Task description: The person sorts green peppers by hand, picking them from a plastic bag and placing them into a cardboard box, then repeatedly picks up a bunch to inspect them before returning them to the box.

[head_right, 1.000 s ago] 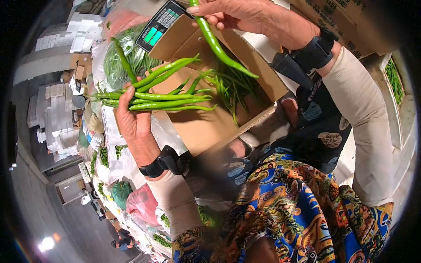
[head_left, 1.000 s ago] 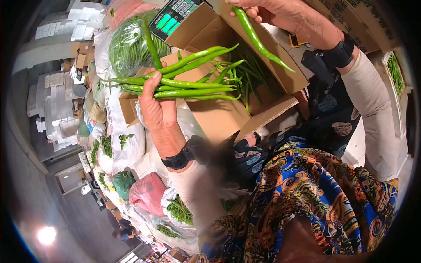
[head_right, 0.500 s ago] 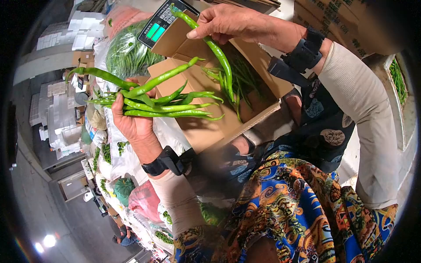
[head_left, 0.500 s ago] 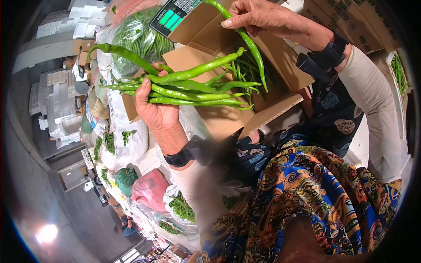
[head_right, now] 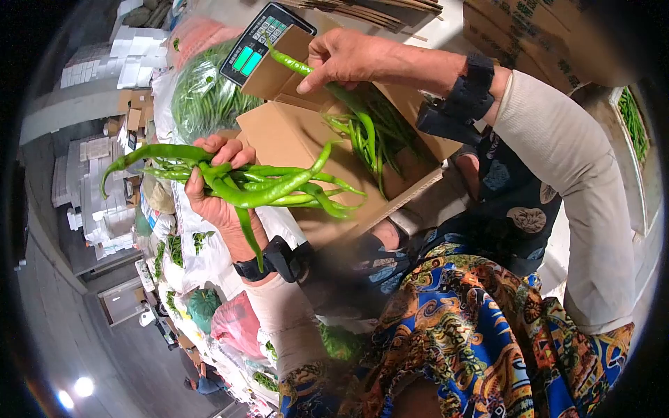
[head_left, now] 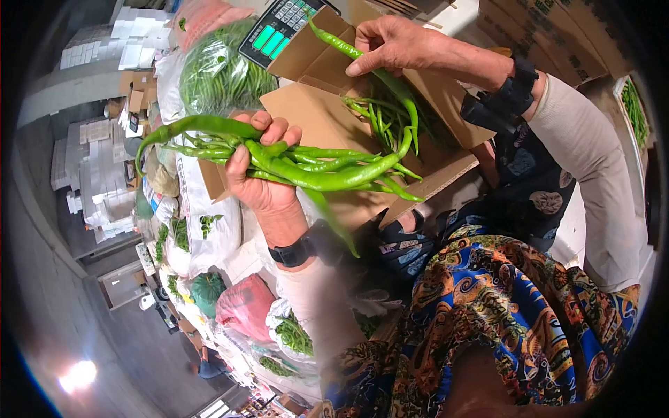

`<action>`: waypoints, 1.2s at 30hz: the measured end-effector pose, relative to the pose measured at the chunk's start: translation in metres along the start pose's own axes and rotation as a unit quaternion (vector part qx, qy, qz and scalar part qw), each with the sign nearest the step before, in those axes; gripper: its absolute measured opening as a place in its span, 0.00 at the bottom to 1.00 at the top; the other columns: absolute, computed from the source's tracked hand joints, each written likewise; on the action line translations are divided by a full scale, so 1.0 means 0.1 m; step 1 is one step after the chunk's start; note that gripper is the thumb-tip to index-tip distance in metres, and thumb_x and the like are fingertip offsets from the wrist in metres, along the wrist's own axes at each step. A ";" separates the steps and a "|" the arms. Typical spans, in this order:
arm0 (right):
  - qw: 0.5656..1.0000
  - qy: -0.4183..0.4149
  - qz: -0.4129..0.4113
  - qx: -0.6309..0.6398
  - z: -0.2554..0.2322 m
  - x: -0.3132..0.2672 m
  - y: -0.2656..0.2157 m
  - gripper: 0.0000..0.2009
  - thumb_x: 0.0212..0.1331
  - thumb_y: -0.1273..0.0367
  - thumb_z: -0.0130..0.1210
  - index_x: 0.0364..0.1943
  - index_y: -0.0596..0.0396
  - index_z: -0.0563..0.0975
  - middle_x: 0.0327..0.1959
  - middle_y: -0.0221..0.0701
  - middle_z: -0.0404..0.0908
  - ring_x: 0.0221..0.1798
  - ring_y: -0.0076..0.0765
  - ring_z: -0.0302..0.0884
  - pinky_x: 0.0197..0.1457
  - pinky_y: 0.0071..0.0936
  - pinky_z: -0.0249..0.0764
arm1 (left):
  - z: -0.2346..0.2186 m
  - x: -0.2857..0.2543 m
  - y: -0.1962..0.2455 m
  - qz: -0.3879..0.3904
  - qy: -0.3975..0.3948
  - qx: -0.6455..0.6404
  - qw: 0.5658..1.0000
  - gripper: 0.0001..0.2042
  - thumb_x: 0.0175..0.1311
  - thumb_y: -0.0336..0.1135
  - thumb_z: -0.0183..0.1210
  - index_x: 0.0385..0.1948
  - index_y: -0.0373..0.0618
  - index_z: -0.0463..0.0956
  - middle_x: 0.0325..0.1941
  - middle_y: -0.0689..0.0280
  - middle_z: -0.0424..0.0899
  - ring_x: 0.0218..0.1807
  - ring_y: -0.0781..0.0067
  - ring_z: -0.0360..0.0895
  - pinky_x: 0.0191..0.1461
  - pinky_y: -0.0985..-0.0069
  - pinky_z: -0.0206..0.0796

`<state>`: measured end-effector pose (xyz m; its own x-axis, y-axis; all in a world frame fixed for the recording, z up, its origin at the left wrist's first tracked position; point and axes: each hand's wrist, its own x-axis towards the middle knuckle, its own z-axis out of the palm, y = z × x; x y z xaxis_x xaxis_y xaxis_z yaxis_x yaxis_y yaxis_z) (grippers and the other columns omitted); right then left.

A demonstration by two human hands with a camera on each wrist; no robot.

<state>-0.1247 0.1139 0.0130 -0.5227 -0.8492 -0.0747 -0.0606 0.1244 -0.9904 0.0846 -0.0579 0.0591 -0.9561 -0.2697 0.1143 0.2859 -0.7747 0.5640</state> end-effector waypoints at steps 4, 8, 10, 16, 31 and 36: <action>0.997 0.022 -0.059 -0.044 0.03 -0.05 -0.03 0.20 0.49 0.54 0.63 0.36 0.56 0.77 0.21 0.27 0.71 0.23 0.22 0.68 0.22 0.19 0.63 | 0.03 0.01 -0.01 0.009 0.025 0.019 0.999 0.18 0.51 0.29 0.58 0.46 0.44 0.69 0.42 0.62 0.71 0.38 0.73 0.65 0.43 0.70 0.56; 0.989 -0.115 -0.092 0.017 -0.06 -0.43 -0.57 0.23 0.55 0.51 0.57 0.40 0.58 0.79 0.29 0.27 0.78 0.27 0.21 0.70 0.30 0.21 0.66 | 0.03 0.01 0.02 0.004 0.052 0.010 0.999 0.17 0.52 0.28 0.57 0.45 0.39 0.68 0.43 0.61 0.70 0.40 0.71 0.67 0.44 0.71 0.60; 0.973 -0.200 -0.099 0.064 -0.05 -0.56 -0.69 0.20 0.56 0.53 0.57 0.37 0.59 0.80 0.29 0.25 0.79 0.27 0.22 0.70 0.32 0.23 0.67 | -0.05 0.01 0.05 -0.010 0.099 0.011 0.995 0.16 0.54 0.30 0.55 0.46 0.40 0.68 0.43 0.59 0.71 0.41 0.69 0.69 0.47 0.62 0.62; 0.947 -0.169 -0.219 -0.161 0.06 -0.65 -0.76 0.13 0.56 0.66 0.58 0.38 0.64 0.78 0.25 0.33 0.79 0.27 0.21 0.72 0.31 0.25 0.68 | -0.09 0.03 0.02 -0.021 0.127 -0.016 0.992 0.18 0.58 0.29 0.53 0.51 0.37 0.67 0.48 0.54 0.72 0.45 0.61 0.72 0.51 0.62 0.69; 0.996 0.025 -0.083 0.010 -0.65 -1.52 -0.55 0.13 0.61 0.62 0.52 0.35 0.58 0.79 0.23 0.23 0.76 0.32 0.16 0.71 0.39 0.18 0.67 | 0.26 0.02 -0.47 -0.038 0.144 0.454 0.878 0.22 0.50 0.26 0.59 0.50 0.36 0.67 0.42 0.59 0.78 0.41 0.68 0.77 0.46 0.73 0.72; 0.993 0.062 -0.018 0.101 -0.65 -1.85 -0.55 0.13 0.62 0.61 0.51 0.32 0.56 0.78 0.22 0.18 0.74 0.27 0.12 0.64 0.31 0.15 0.60 | 0.29 0.16 -0.67 -0.083 0.098 0.619 0.775 0.19 0.49 0.30 0.63 0.45 0.35 0.73 0.39 0.64 0.77 0.39 0.74 0.73 0.46 0.76 0.65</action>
<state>-0.0803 0.2979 0.0886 -0.6253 -0.7795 -0.0365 0.0848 -0.0214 -0.9962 0.0484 0.0062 0.0467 -0.9101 -0.4015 -0.1021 -0.2363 0.3007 0.9240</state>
